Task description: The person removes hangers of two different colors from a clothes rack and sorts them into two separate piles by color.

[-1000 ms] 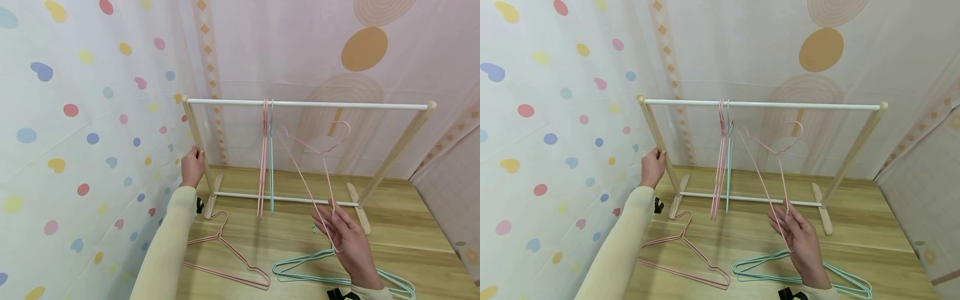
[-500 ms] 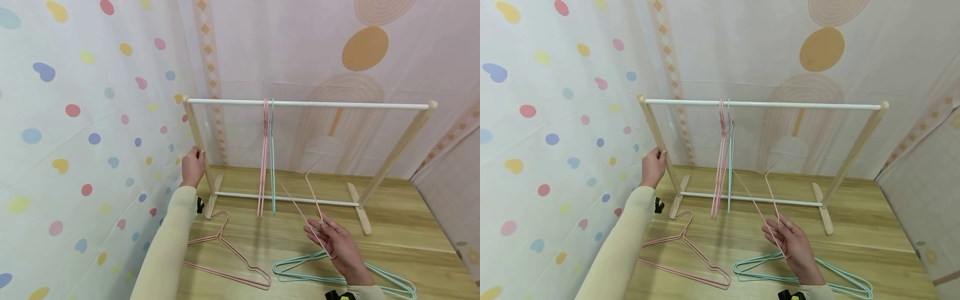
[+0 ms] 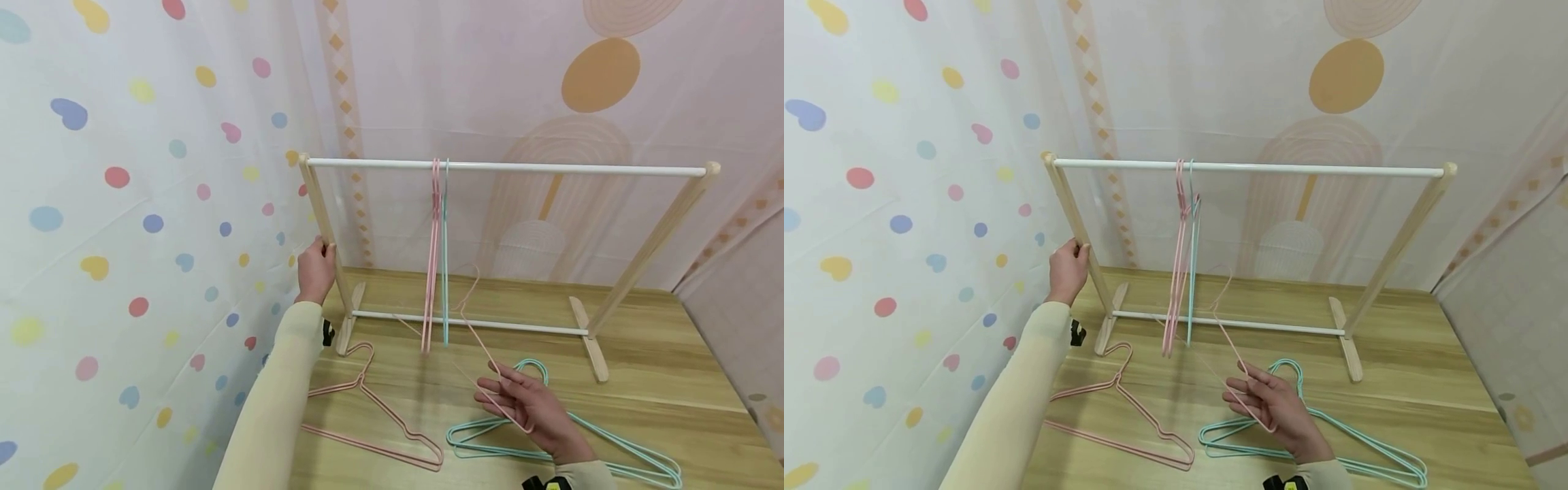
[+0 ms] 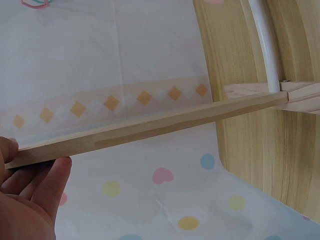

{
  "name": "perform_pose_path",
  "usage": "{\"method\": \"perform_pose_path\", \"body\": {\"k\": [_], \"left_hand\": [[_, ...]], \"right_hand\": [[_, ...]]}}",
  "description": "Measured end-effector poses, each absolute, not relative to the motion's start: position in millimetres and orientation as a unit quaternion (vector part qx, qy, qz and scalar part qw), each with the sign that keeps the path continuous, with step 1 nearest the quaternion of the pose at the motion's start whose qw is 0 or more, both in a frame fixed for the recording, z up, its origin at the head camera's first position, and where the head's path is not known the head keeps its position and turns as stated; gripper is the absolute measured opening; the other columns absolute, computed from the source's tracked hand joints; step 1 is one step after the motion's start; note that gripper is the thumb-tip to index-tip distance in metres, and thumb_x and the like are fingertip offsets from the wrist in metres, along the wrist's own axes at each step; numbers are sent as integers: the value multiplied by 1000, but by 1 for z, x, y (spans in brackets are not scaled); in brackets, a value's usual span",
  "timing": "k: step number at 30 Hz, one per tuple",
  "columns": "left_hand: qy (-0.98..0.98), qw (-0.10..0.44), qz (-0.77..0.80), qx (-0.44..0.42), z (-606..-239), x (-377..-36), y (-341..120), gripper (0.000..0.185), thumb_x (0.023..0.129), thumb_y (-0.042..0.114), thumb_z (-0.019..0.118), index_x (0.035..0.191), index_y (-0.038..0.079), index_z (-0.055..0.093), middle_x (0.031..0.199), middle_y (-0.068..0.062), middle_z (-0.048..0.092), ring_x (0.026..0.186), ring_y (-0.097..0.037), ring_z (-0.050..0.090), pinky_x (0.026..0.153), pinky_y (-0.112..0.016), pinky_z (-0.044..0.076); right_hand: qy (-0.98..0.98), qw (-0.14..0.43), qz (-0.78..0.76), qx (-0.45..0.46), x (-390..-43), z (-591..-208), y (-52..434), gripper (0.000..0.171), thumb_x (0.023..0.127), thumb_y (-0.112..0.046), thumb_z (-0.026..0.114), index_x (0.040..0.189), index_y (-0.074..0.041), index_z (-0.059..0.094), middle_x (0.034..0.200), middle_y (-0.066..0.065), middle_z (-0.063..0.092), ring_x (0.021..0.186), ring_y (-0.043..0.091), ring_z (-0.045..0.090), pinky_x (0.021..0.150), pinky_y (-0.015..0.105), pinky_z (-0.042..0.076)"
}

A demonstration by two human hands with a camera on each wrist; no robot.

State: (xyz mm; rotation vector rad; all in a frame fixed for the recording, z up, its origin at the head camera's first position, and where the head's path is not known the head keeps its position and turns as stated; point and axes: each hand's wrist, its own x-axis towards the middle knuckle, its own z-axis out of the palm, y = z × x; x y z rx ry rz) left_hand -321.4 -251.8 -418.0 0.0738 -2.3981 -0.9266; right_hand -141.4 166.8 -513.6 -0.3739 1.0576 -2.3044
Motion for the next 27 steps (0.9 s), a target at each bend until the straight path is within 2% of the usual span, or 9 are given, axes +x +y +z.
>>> {"method": "perform_pose_path", "body": {"k": [5,7,12,18,27], "left_hand": [[-894,281,-347,27,-417,-321,-251,23,103,19,52,87,1,54,71,-15,53,59,-29,51,55,-39,42],[-894,281,-348,27,-416,-321,-251,23,102,18,53,88,1,54,71,-15,53,61,-30,53,55,-39,43],[-894,281,-349,27,-416,-321,-250,22,103,18,52,90,0,55,74,-16,56,63,-31,56,57,-41,45],[-893,280,-352,27,-416,-321,-251,22,102,18,53,91,0,55,76,-17,57,66,-32,58,58,-42,47],[-893,274,-356,28,-415,-319,-251,22,103,18,52,91,0,55,75,-17,56,66,-32,58,57,-41,47]], "right_hand": [[367,330,-855,-158,-140,-521,157,40,107,-4,29,147,-3,36,138,32,44,123,47,45,100,45,38],[350,351,-852,-173,-139,-524,153,40,108,-3,27,146,-5,38,139,31,44,124,46,45,100,44,37],[333,386,-839,-191,-137,-531,138,42,107,-1,25,149,1,30,137,27,48,123,45,47,100,44,38],[346,411,-825,-177,-133,-539,118,44,107,-2,29,150,7,22,135,31,48,119,44,51,98,45,39],[336,443,-810,-187,-123,-554,89,44,106,-2,30,147,12,21,132,32,49,116,42,54,95,40,43]]}}
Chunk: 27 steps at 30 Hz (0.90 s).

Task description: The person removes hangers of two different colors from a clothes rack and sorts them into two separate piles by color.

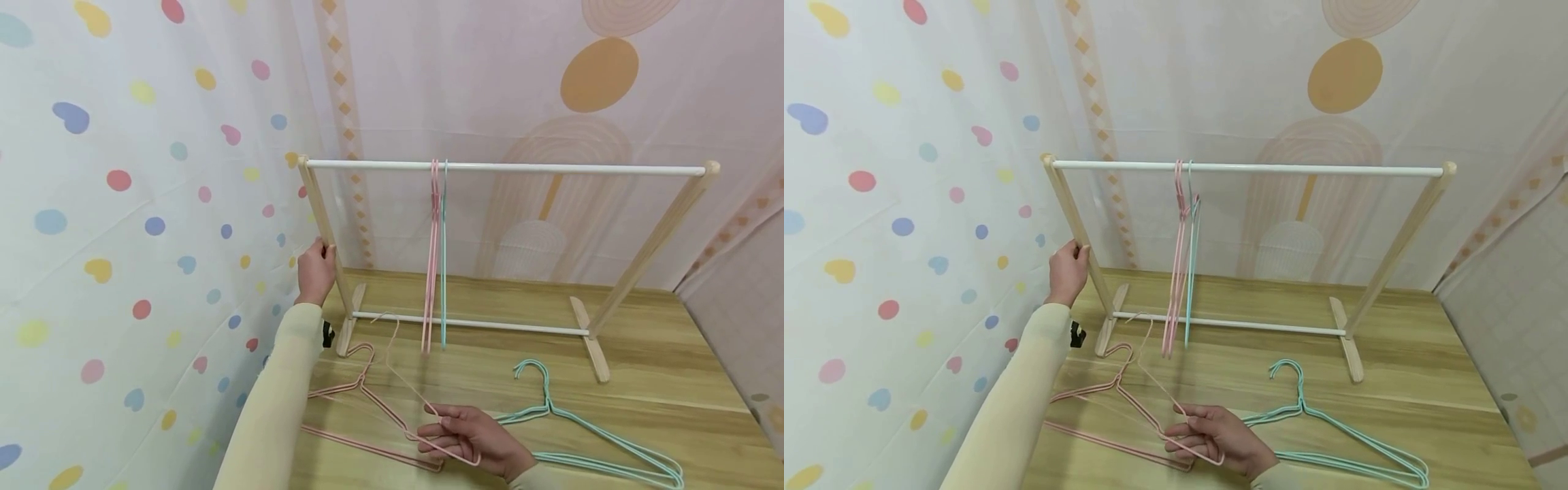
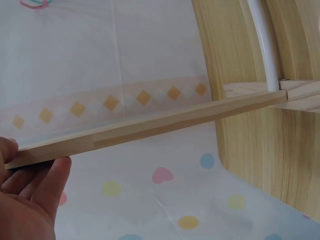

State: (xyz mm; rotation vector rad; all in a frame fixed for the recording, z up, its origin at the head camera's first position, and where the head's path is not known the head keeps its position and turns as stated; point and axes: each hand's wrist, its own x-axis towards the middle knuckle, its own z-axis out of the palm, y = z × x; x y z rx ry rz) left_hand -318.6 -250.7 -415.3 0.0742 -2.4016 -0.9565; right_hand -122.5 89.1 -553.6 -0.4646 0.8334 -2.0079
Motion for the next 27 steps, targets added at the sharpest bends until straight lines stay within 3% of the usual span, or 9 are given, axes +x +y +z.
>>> {"method": "perform_pose_path", "body": {"k": [15,27], "left_hand": [[-894,275,-352,28,-417,-319,-252,22,103,18,51,90,0,54,75,-16,55,66,-31,57,58,-41,46],[-893,277,-354,27,-415,-319,-250,21,103,17,52,89,1,54,74,-16,54,65,-30,55,58,-41,45]], "right_hand": [[344,493,-780,-172,-126,-570,53,50,107,-7,32,147,15,11,128,25,56,113,37,58,89,35,49],[369,500,-766,-162,-137,-576,36,46,106,-8,36,144,16,24,130,37,47,106,31,63,87,36,50]]}}
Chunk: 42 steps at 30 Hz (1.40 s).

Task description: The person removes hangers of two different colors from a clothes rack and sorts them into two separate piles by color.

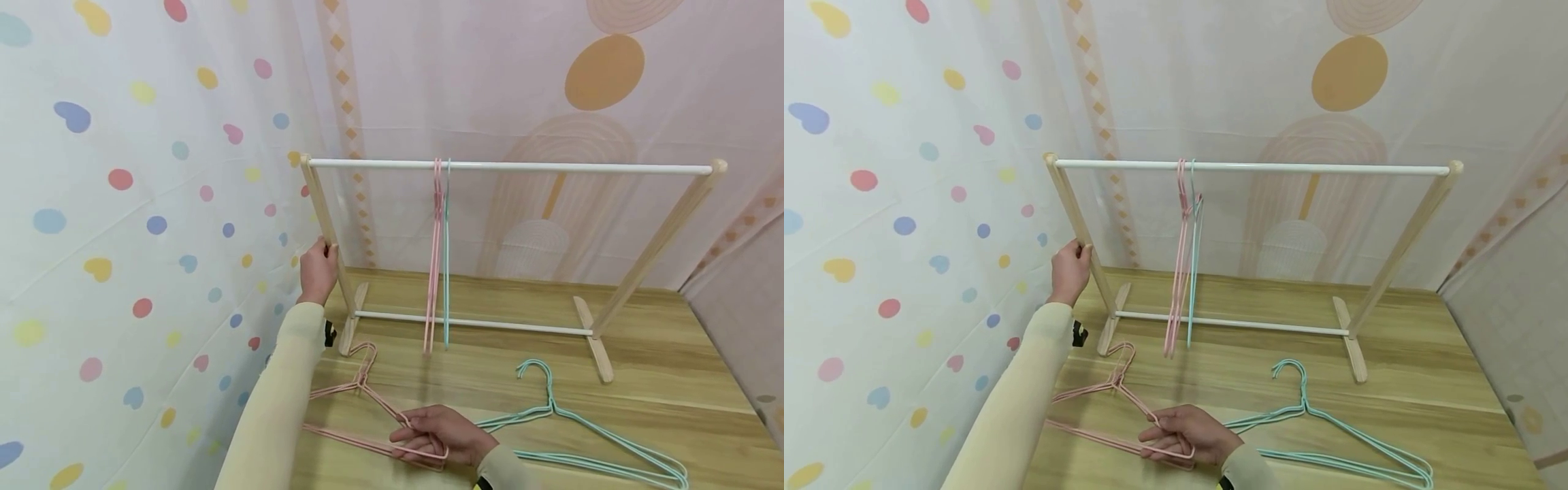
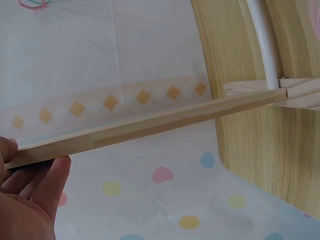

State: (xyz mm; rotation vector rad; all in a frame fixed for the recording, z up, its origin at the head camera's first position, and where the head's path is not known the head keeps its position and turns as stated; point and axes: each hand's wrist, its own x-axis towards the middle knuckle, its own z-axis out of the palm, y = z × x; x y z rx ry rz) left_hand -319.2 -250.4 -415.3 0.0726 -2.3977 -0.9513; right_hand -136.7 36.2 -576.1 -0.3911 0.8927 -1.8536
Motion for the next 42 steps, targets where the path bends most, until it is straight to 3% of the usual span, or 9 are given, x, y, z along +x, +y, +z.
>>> {"method": "perform_pose_path", "body": {"k": [10,17,22,25,32,42], "left_hand": [[-893,280,-352,24,-411,-321,-247,22,102,17,53,89,0,55,73,-16,54,64,-30,55,57,-40,45],[-894,278,-351,27,-413,-321,-247,22,102,18,53,89,0,55,73,-15,54,64,-30,55,58,-41,45],[-891,281,-355,25,-415,-322,-248,21,102,18,53,91,0,56,74,-16,56,65,-31,57,58,-41,46],[-891,282,-354,24,-416,-322,-249,21,102,18,53,91,0,56,75,-16,57,66,-31,58,58,-41,46],[-892,277,-355,31,-419,-321,-251,23,103,20,53,90,1,55,75,-16,56,65,-30,57,57,-39,45],[-895,277,-347,37,-418,-320,-251,24,103,20,52,87,2,53,72,-14,53,63,-29,53,57,-38,43]], "right_hand": [[403,491,-761,-132,-147,-583,33,42,106,-5,36,139,20,29,124,33,54,108,33,61,91,39,46],[521,412,-738,-118,-145,-584,32,42,102,-3,45,137,19,37,121,35,56,98,32,67,77,33,54],[584,349,-724,-116,-144,-582,31,39,100,-3,48,131,21,43,114,32,61,97,33,66,74,32,55],[609,325,-716,-108,-144,-581,30,40,98,-4,51,128,22,45,113,30,62,98,31,65,78,36,54],[612,314,-720,-99,-144,-578,32,44,99,-7,53,130,22,43,125,36,53,115,42,55,93,46,46],[590,319,-736,-95,-143,-569,43,50,101,-11,50,137,21,35,135,36,45,122,45,48,97,49,43]]}}
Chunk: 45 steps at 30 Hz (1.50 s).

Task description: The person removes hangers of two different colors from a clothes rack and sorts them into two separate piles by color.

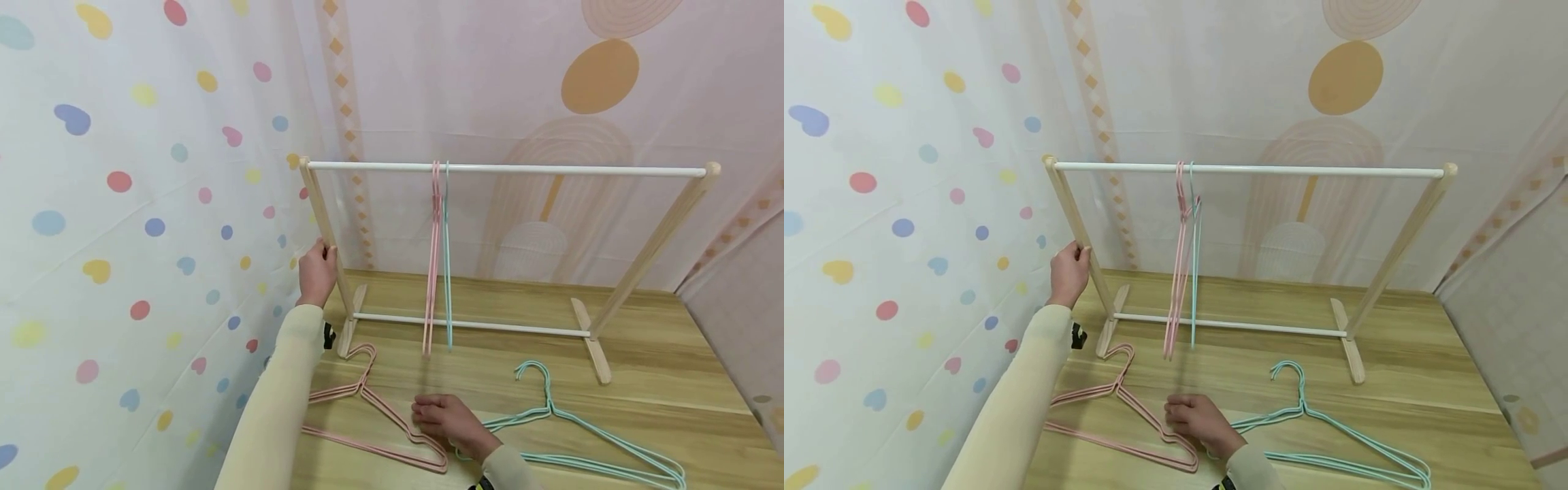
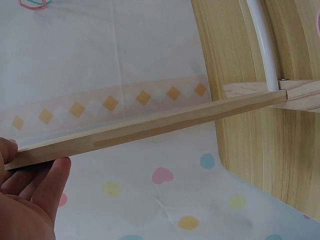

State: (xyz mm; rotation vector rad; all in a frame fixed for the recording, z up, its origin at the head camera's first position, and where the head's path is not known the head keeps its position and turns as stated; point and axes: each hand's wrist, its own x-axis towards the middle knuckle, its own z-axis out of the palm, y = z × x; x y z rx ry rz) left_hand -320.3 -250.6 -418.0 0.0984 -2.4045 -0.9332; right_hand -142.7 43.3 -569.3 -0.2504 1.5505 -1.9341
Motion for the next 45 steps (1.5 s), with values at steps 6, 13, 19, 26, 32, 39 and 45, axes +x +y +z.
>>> {"method": "perform_pose_path", "body": {"k": [6,13,19,26,32,39,45], "left_hand": [[-894,278,-349,38,-418,-321,-252,23,103,19,52,88,2,53,73,-14,52,63,-29,52,57,-38,42],[-895,280,-347,36,-417,-321,-254,23,102,19,52,87,2,53,72,-14,51,62,-29,51,57,-38,41],[-894,282,-347,38,-417,-318,-254,23,102,18,53,87,2,53,73,-14,53,63,-29,52,58,-38,42],[-896,280,-342,37,-415,-318,-255,23,103,19,52,86,2,52,72,-15,52,61,-29,51,57,-38,41],[-896,281,-342,38,-415,-318,-254,23,102,18,53,87,1,54,72,-15,53,62,-29,52,57,-39,42],[-897,283,-337,34,-416,-319,-255,22,102,18,53,87,1,53,72,-15,53,64,-31,53,58,-40,43],[-899,280,-335,35,-415,-320,-255,23,103,18,52,87,1,53,72,-15,53,63,-30,53,58,-40,43]], "right_hand": [[587,300,-746,-93,-145,-560,51,53,101,-12,50,140,19,31,138,35,41,125,43,46,99,49,41],[577,264,-767,-98,-151,-544,61,51,103,-12,46,141,18,31,138,33,44,123,36,51,101,47,38],[550,249,-793,-85,-154,-523,68,51,103,-11,47,143,16,29,140,31,43,125,36,49,101,41,40],[544,197,-814,-59,-154,-495,67,49,105,-14,44,143,14,30,142,30,40,127,38,47,98,36,43],[535,132,-834,-31,-153,-468,66,47,106,-13,41,140,16,30,141,32,39,124,40,49,97,37,43],[534,118,-836,-49,-155,-445,70,54,107,-21,41,146,12,25,150,29,27,134,37,38,100,35,40],[541,111,-831,-64,-159,-433,69,58,106,-26,43,148,9,23,150,25,30,135,35,36,101,33,40]]}}
